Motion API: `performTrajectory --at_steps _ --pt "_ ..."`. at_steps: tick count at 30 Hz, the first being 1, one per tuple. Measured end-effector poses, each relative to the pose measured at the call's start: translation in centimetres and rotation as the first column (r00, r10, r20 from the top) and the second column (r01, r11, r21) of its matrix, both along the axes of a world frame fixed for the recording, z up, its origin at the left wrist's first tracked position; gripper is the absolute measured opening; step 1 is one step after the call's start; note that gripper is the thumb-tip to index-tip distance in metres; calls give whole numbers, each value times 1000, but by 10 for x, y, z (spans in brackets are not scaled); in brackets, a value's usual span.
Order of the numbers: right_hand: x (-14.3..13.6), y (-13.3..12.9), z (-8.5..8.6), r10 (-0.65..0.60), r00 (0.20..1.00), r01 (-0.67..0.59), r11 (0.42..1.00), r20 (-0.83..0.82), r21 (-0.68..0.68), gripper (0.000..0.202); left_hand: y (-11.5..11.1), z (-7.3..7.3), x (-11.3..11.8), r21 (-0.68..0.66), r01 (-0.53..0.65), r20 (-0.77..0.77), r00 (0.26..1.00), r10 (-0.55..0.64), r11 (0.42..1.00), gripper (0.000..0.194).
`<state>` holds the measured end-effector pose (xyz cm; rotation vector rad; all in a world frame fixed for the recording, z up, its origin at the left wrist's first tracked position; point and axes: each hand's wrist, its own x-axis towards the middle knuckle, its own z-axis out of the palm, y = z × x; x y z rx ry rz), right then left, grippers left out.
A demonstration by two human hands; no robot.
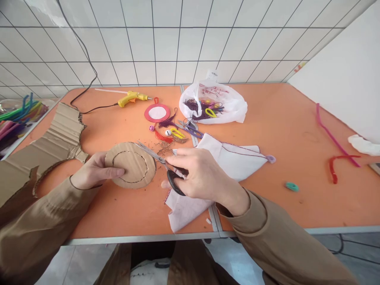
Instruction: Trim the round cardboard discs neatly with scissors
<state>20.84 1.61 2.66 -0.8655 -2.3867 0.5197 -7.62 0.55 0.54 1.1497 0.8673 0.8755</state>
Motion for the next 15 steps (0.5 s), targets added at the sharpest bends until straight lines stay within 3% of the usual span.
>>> performTrajectory --at_steps 8,15 --pt "0 2 0 22 1000 -22 999 -14 -26 19 2 -3 -1 -21 27 29 999 -27 999 23" --pt "-1 3 0 -3 987 -39 967 -162 -252 24 1 0 0 18 -9 1 1000 9 1000 18"
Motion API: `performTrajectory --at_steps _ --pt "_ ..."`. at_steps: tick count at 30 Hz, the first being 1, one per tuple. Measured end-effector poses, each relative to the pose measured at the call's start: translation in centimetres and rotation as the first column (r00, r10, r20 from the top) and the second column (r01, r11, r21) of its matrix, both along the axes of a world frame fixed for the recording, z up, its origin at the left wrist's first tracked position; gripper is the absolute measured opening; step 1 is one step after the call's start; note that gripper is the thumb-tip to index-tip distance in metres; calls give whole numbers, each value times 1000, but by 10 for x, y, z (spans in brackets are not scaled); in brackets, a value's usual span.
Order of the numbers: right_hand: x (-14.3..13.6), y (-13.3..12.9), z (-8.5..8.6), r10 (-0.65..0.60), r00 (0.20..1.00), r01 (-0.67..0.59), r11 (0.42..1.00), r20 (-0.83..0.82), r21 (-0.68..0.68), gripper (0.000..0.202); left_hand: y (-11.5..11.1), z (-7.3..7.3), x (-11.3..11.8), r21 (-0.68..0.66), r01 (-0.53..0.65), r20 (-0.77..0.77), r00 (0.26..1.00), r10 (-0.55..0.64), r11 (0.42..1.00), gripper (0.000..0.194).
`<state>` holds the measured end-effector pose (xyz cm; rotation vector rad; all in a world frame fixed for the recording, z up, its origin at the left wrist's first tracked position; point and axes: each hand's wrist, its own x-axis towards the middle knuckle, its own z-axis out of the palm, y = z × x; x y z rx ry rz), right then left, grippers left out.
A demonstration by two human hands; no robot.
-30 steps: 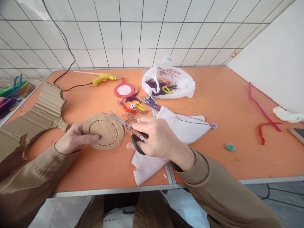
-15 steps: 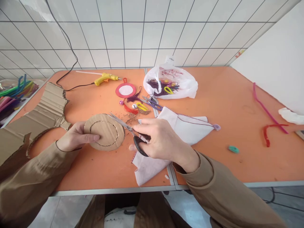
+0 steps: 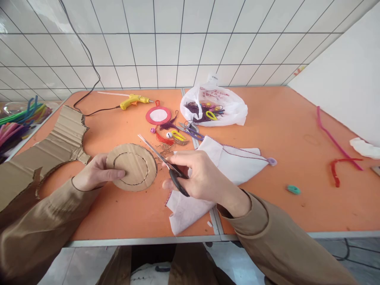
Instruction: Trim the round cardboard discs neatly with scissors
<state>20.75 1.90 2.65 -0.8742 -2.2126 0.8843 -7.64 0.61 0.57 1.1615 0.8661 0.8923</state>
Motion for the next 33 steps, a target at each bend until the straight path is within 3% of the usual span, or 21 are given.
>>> performTrajectory --at_steps 6,11,16,22,26,28,33 --pt "-8 2 -4 -21 993 -3 979 -116 -202 24 -1 0 3 -6 49 -55 997 -50 999 20" --pt "-25 -5 -9 -97 973 -4 901 -212 -433 20 -3 -6 8 -30 104 -76 991 -106 994 35" --pt "-30 -7 -9 -200 938 27 857 -284 -515 17 -3 -2 13 -45 51 -70 996 -54 998 31" --pt "-31 -5 -10 -250 919 72 867 -306 -492 26 -4 -4 20 -123 65 -42 997 -71 990 37" --pt "-29 -7 -10 -211 935 74 903 -285 -424 20 -4 -5 20 -135 -8 -51 999 1 991 40" --pt "-25 -6 -8 -181 955 90 931 -235 -354 19 -4 -3 19 -133 -47 -67 997 38 990 40" --pt "-11 -2 -3 -125 990 125 992 -67 -7 15 -3 1 13 -119 -69 -99 993 57 991 37"
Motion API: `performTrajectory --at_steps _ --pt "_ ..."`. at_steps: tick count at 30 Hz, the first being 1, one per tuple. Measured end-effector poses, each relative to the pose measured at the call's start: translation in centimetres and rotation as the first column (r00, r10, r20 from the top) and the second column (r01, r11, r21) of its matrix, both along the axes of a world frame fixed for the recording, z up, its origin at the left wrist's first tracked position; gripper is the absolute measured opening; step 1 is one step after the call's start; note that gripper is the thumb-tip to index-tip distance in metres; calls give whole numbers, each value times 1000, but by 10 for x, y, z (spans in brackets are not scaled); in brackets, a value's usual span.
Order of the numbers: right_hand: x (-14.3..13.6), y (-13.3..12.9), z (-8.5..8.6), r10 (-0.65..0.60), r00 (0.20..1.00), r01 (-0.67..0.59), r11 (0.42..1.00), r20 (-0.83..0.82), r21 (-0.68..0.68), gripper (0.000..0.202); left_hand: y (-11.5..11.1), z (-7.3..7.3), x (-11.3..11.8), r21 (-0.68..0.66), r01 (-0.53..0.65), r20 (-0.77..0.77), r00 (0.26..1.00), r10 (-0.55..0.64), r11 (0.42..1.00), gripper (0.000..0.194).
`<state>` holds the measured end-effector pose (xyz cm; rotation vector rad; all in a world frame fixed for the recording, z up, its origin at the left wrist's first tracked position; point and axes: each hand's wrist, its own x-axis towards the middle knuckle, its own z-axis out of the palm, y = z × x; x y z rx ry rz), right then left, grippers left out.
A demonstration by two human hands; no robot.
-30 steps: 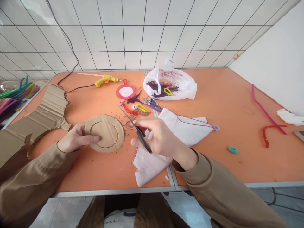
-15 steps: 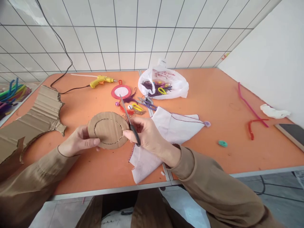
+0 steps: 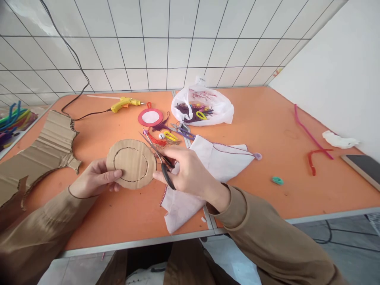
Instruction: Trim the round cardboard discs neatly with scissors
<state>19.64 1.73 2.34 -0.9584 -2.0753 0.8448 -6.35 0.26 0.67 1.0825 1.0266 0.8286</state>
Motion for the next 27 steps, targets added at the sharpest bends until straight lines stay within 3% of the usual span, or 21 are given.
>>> performTrajectory --at_steps 2,7,17,27 --pt "5 2 2 -2 999 -2 997 54 78 13 1 0 -2 19 17 -18 1000 -16 1000 36" --pt "11 2 4 -16 988 -10 986 155 166 42 2 0 -5 42 65 -53 997 -63 997 35" --pt "14 0 2 -106 958 2 931 265 364 32 3 -1 -8 52 83 -55 995 -81 995 31" --pt "14 -1 2 -100 964 0 928 248 373 24 4 1 -8 -16 116 20 993 -116 993 31"
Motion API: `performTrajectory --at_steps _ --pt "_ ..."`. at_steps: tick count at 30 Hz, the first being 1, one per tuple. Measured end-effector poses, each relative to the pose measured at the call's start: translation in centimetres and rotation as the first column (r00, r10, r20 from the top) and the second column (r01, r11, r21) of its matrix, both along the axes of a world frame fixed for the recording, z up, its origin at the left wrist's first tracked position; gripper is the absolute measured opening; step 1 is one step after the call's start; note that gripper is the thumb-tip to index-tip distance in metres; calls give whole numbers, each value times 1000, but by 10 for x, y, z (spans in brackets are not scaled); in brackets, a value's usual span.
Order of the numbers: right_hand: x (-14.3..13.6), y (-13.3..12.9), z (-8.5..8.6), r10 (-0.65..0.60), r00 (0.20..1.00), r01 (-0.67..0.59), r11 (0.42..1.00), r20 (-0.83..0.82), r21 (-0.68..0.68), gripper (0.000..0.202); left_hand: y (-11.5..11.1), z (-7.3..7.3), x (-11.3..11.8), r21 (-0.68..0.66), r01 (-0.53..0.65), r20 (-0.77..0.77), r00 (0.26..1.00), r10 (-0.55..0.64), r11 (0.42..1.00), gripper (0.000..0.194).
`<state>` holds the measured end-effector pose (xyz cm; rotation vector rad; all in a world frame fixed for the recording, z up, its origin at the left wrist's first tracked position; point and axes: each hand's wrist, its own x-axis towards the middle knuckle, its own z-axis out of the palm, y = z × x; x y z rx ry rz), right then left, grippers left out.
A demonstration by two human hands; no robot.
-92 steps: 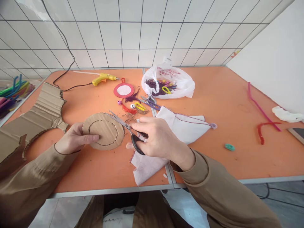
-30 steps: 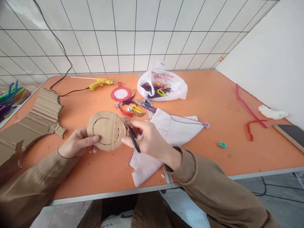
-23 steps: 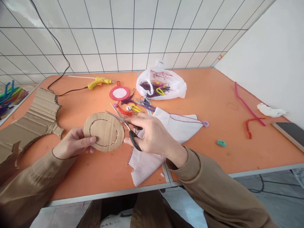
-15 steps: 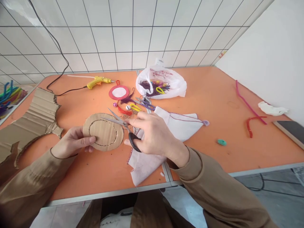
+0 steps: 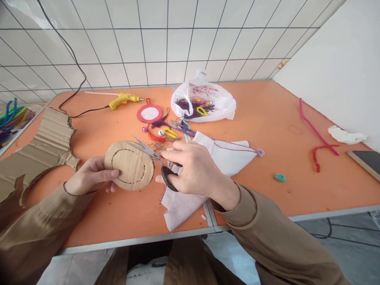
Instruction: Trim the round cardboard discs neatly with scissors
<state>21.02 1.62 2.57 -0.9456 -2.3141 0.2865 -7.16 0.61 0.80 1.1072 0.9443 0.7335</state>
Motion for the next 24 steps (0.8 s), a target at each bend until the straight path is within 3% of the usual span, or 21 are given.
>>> performTrajectory --at_steps 9,20,24 --pt "0 -1 -2 -41 998 36 993 46 109 21 -1 4 3 -24 32 63 998 -31 999 29" --pt "0 -1 -2 -25 999 23 996 25 87 23 0 3 2 -22 27 81 996 -25 999 31" --pt "0 -2 -2 -6 1000 5 998 5 55 13 0 3 2 -28 35 86 996 -32 999 31"
